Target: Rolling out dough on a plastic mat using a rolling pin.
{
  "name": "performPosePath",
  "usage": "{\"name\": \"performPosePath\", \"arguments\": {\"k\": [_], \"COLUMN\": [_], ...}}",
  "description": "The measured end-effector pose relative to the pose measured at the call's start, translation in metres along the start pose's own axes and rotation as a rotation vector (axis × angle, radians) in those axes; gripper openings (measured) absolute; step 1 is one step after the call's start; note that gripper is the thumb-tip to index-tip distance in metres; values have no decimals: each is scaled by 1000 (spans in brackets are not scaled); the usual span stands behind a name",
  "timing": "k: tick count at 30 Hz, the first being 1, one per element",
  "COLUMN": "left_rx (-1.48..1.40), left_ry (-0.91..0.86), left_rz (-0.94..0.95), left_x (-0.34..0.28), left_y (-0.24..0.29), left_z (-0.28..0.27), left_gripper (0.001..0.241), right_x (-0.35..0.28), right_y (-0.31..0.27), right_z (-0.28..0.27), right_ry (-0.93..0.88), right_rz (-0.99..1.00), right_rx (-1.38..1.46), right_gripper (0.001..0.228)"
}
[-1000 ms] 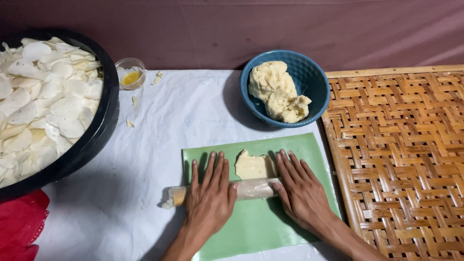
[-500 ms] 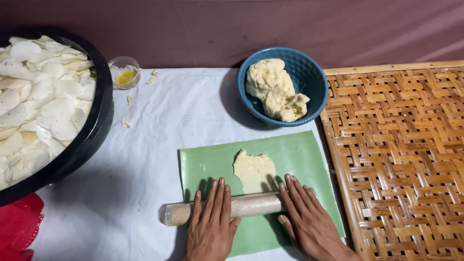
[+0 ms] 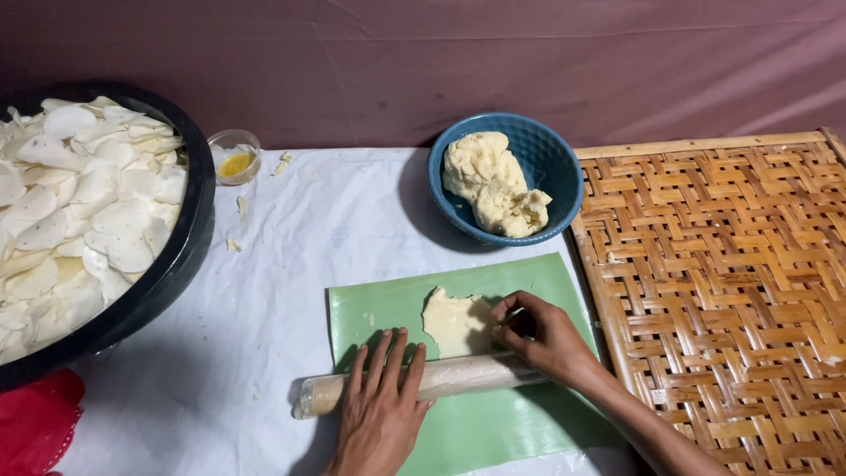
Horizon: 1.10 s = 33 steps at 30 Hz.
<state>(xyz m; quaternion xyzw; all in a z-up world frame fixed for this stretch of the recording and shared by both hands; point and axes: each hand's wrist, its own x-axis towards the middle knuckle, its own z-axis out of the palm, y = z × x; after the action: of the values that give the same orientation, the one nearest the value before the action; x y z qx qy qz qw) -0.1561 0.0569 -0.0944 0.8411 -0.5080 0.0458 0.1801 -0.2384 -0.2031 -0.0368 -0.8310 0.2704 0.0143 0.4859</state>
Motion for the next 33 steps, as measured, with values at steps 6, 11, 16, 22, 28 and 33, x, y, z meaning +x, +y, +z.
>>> {"name": "performPosePath", "arguments": {"k": [6, 11, 16, 22, 28, 33], "left_rx": [-61, -62, 22, 29, -67, -50], "left_ry": [-57, -23, 23, 29, -43, -161], "left_rz": [-24, -11, 15, -24, -40, -16], "left_x": [2, 7, 31, 57, 75, 94], "left_y": [-2, -1, -14, -36, -39, -48], "left_z": [-1, -25, -47, -54, -44, -24], "left_gripper": [72, 57, 50, 46, 44, 50], "right_x": [16, 7, 15, 25, 21, 65], "right_y": [2, 4, 11, 36, -1, 16], "right_z": [14, 0, -22, -32, -35, -2], "right_ry": [74, 109, 187, 357, 498, 323], "right_rz": [-264, -325, -131, -222, -263, -652], "right_rx": [-324, -441, -566, -767, -592, -747], "right_gripper": [22, 31, 54, 41, 36, 16]}}
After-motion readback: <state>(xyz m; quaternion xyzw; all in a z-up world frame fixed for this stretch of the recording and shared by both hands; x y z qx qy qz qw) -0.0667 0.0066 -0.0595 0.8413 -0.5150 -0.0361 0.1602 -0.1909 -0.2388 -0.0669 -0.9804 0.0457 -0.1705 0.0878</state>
